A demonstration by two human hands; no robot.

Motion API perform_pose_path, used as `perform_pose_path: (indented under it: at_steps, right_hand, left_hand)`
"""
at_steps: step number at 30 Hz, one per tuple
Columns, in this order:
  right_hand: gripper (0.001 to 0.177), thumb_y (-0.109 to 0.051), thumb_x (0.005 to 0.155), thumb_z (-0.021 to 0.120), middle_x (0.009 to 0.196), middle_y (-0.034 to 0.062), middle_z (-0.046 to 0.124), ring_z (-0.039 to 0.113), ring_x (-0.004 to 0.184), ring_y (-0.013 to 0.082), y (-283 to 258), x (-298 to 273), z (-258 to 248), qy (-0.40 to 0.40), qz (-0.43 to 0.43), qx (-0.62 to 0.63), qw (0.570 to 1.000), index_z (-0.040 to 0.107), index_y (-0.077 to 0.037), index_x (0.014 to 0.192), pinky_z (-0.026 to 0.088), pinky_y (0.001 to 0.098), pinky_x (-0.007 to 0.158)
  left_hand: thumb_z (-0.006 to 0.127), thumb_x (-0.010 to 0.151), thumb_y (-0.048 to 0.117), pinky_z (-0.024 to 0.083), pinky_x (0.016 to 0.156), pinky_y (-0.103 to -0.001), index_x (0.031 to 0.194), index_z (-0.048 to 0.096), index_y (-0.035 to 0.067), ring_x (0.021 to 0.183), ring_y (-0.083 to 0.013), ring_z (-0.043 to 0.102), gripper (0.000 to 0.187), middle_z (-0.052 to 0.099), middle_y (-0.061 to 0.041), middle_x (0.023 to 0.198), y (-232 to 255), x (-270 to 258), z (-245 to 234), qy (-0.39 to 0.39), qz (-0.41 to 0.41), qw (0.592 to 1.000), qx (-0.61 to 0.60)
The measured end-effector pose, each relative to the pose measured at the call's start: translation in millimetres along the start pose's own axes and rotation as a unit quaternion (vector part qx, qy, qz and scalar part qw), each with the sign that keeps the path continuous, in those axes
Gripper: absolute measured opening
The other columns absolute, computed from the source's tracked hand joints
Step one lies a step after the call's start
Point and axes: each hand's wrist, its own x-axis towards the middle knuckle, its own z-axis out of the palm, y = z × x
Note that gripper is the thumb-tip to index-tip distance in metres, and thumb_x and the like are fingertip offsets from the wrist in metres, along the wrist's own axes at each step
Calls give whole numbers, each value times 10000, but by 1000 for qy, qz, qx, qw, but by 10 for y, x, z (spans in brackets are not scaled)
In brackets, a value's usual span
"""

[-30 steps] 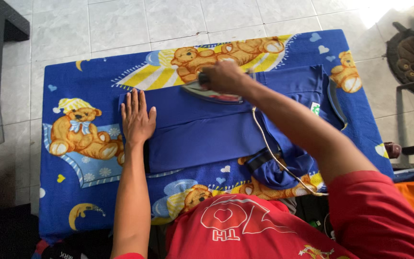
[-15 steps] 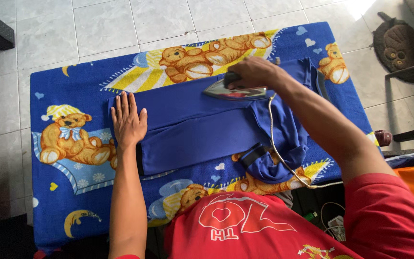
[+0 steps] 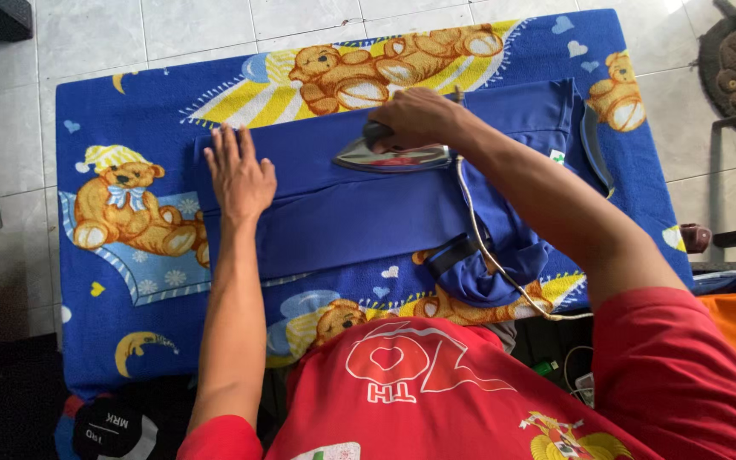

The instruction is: The person irons a blue shirt on a table, smoothing the fabric and running an iron over the sleeves and torso.

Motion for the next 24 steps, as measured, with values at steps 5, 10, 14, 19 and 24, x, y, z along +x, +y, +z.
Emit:
perform_pose_path:
  at_steps: [5,10,14,19,24]
  right_hand:
    - [436,-540,861,763,790,130,747,729,727,360,127,-312,-132,-2,20,-32,999,711,-159,1066,550,519,642]
    - [416,-549,882,740,817,122,745,726,722,359,-82,-241,-132,-9,45,-16,999,706,-163,1033,557,520,632]
    - [394,-526,893,732,805,137,732,725,707,355,-380,82,26,4,66,-1,998,700,-165,1047,564,512,640]
    - [421,-534,830,790,807,143,738,718,729,361,-528,340,169,101,26,6,994,717,-150,986,563,514,646]
    - [464,-564,839,763,832,122,744,729,699,331,-362,264,126,50,40,2,998,708,-160,1060,575,487,582]
  left_hand:
    - [511,1036,373,82,1260,-585,1615,313,68,1582,-392,131,684,181,-203,1709,338,-8,15,-13,32,998,-54]
    - [440,1059,358,69,1273,-574,1643,265,76,1594,-372,117,672,165,-173,1723,400,-42,12,-3,21,998,-65]
    - [377,1065,343,51,1265,-571,1639,267,69,1591,-369,113,645,157,-167,1723,363,-19,20,-11,20,995,-93]
    - [317,1099,308,53,1277,-571,1643,295,89,1604,-362,127,587,165,-151,1735,322,-24,27,-8,18,992,-122]
    - [417,1059,377,67,1262,-579,1632,305,77,1586,-371,133,656,175,-172,1713,377,-35,-14,-8,22,996,-84]
